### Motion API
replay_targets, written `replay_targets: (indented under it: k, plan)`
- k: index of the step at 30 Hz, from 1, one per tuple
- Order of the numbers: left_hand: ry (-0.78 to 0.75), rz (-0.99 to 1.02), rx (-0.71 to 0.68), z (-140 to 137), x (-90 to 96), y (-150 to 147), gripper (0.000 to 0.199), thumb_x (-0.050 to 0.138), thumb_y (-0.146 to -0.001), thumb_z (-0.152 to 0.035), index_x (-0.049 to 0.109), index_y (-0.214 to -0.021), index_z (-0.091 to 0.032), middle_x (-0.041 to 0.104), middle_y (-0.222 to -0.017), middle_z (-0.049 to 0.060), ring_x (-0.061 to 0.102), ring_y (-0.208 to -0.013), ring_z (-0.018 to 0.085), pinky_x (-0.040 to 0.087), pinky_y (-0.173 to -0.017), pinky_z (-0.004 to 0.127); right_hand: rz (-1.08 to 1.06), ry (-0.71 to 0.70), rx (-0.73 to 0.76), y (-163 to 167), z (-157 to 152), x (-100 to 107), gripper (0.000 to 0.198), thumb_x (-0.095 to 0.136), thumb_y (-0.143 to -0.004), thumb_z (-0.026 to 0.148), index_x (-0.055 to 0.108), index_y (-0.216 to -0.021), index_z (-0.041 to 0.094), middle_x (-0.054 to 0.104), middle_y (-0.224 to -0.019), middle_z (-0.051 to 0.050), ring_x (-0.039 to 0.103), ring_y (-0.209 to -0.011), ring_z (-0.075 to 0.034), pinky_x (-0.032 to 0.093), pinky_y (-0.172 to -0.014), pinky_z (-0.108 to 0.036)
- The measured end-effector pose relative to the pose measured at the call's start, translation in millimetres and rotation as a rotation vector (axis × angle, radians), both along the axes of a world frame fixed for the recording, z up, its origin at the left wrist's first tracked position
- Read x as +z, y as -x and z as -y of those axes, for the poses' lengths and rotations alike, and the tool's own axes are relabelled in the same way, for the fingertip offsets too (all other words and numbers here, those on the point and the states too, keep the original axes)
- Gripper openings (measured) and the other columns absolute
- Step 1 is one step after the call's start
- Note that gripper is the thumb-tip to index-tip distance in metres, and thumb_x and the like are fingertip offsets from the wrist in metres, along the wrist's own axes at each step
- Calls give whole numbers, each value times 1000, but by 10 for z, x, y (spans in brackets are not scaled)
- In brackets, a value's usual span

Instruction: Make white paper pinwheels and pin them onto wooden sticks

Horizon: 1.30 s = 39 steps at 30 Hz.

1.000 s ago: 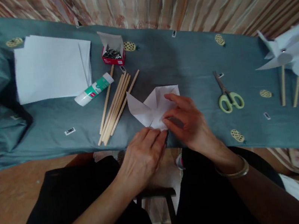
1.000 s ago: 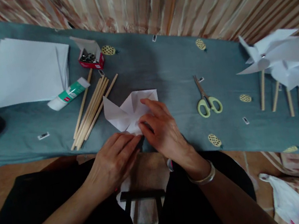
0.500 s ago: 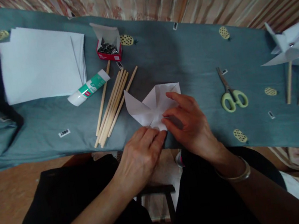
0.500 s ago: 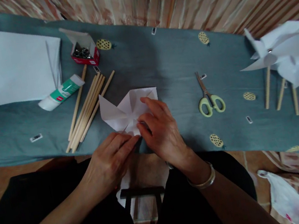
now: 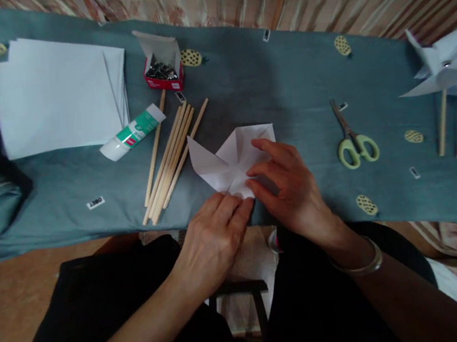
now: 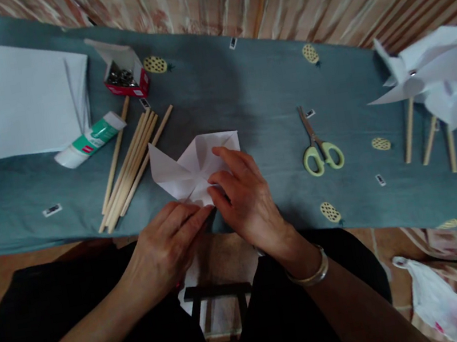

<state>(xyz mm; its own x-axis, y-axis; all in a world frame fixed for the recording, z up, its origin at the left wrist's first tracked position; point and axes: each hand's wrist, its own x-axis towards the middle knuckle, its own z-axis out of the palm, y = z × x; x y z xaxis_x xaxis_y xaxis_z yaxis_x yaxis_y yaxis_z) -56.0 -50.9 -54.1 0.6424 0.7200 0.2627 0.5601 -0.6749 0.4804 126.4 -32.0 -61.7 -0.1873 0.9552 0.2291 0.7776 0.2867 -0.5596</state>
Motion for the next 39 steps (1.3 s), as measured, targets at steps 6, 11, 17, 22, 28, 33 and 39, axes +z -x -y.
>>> replay_targets:
  k: [6,11,17,22,28,33,39]
  plan:
    - [-3,13,-1,8,-4,7,27,41,-97,-12,59,-117,-9,67,-96,11,61,-87,20,59,-74,37,3,-7,7,0,8,7,19,55,-88,18,67,-94,32,53,-135,-1,49,-126,-27,46,-108,-49]
    - [-8,26,-10,10,-11,-1,26,44,-96,-11,59,-115,-6,67,-96,12,60,-87,21,58,-74,36,11,-27,9,4,13,15,17,56,-88,16,67,-91,29,54,-134,-4,51,-124,-27,48,-105,-48]
    - [-2,25,-7,12,-17,-2,26,42,-97,-12,59,-115,-8,67,-97,12,61,-87,20,58,-74,37,26,-31,8,0,20,20,20,57,-87,15,66,-93,32,57,-131,-2,52,-124,-27,49,-104,-50]
    - [-3,41,-12,11,-26,1,24,44,-96,-11,60,-113,-6,67,-96,12,60,-87,21,57,-73,36,14,-22,18,1,24,5,20,54,-89,15,65,-94,31,55,-135,-2,50,-125,-25,48,-105,-48]
    - [-11,37,-3,5,-18,-7,24,43,-97,-13,62,-111,-7,67,-94,11,60,-85,20,57,-72,34,61,-117,62,13,36,-56,21,53,-90,14,66,-98,28,56,-134,-5,50,-125,-27,47,-105,-47]
    - [-14,35,-9,-7,-17,-7,23,46,-94,-11,63,-110,-4,66,-92,11,59,-85,21,57,-71,34,91,-135,95,12,61,-82,27,51,-92,14,64,-109,31,54,-135,-2,48,-127,-27,48,-104,-46]
    - [0,44,-9,-10,-11,-18,22,49,-93,-10,63,-109,-3,66,-92,12,59,-85,22,58,-71,35,149,-108,104,11,87,-70,28,47,-95,17,63,-114,29,51,-139,-6,46,-130,-27,44,-110,-44]
